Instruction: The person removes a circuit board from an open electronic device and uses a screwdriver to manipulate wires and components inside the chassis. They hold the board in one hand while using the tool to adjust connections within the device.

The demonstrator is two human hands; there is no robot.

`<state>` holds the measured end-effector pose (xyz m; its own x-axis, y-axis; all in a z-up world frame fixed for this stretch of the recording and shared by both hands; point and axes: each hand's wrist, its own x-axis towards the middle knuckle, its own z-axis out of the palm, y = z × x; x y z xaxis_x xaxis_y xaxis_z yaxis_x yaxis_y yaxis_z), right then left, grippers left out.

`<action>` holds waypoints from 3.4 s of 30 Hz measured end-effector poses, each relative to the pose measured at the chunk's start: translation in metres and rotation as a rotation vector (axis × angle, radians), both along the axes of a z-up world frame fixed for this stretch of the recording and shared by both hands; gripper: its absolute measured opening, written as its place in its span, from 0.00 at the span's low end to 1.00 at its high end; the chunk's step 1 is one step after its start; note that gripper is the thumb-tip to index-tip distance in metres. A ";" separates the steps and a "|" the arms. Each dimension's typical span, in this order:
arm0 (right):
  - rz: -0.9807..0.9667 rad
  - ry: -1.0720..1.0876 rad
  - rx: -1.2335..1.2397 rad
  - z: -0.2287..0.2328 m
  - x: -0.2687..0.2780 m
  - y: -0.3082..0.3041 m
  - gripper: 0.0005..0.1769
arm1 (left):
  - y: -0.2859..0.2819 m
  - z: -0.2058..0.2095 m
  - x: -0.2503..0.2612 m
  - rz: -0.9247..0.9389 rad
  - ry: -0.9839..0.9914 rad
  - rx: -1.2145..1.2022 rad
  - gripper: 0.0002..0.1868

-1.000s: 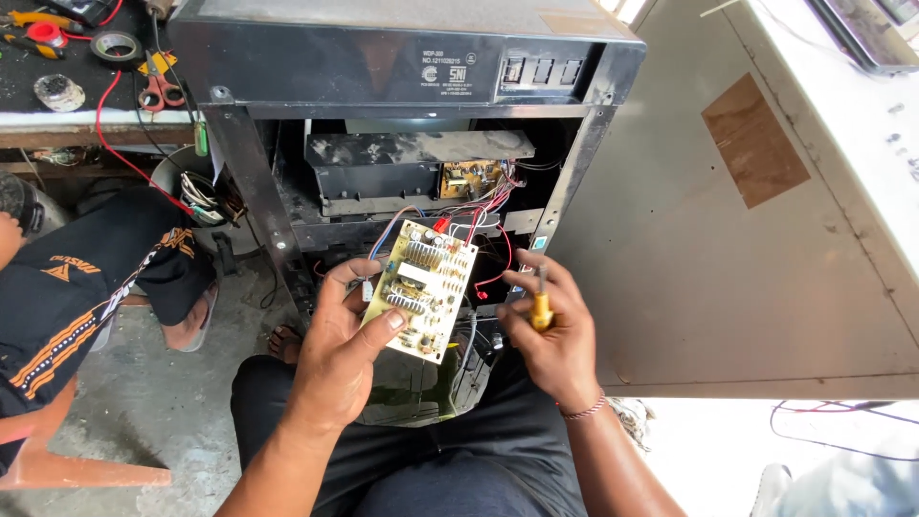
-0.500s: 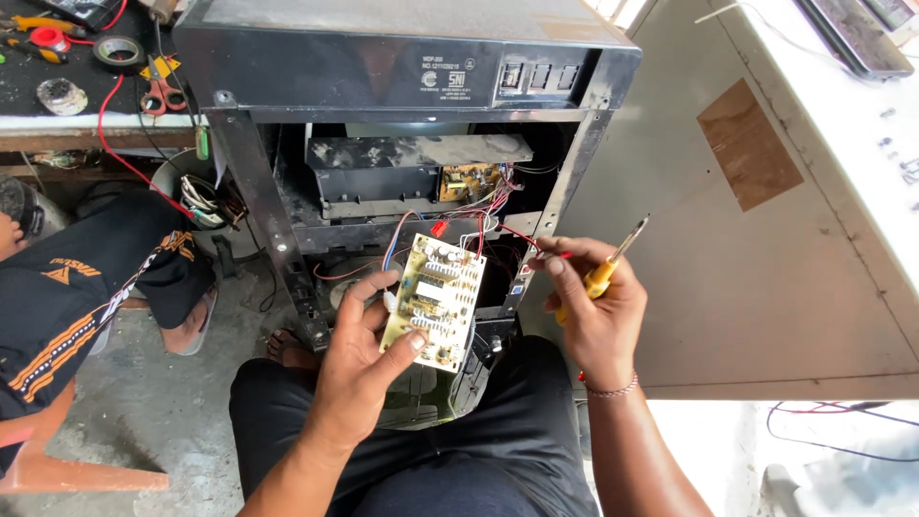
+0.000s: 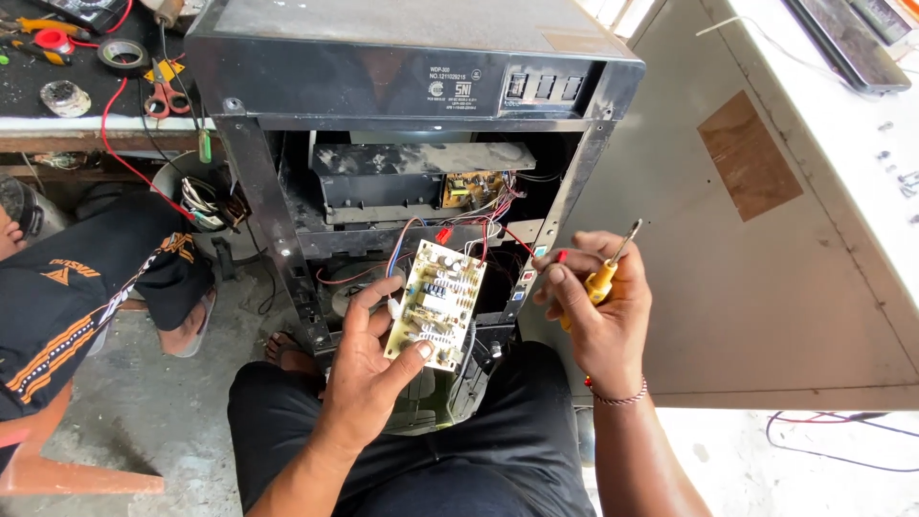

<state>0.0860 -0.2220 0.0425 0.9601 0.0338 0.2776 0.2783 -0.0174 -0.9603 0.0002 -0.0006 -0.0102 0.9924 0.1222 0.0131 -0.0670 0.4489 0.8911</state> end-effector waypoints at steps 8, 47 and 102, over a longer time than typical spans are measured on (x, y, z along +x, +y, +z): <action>0.020 0.004 -0.087 -0.005 -0.009 0.000 0.08 | 0.000 0.001 0.001 0.006 0.042 0.161 0.39; 0.065 -0.105 -0.077 0.006 0.018 -0.002 0.06 | 0.002 -0.007 0.002 0.008 0.051 0.260 0.39; 0.147 0.030 -0.784 0.027 0.049 0.029 0.27 | 0.039 -0.007 0.025 -0.473 0.668 0.610 0.45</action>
<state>0.1350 -0.1927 0.0694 0.9374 0.3351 0.0949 0.3044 -0.6558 -0.6909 0.0249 0.0384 -0.0176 0.7647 -0.1268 -0.6318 0.5937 -0.2427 0.7672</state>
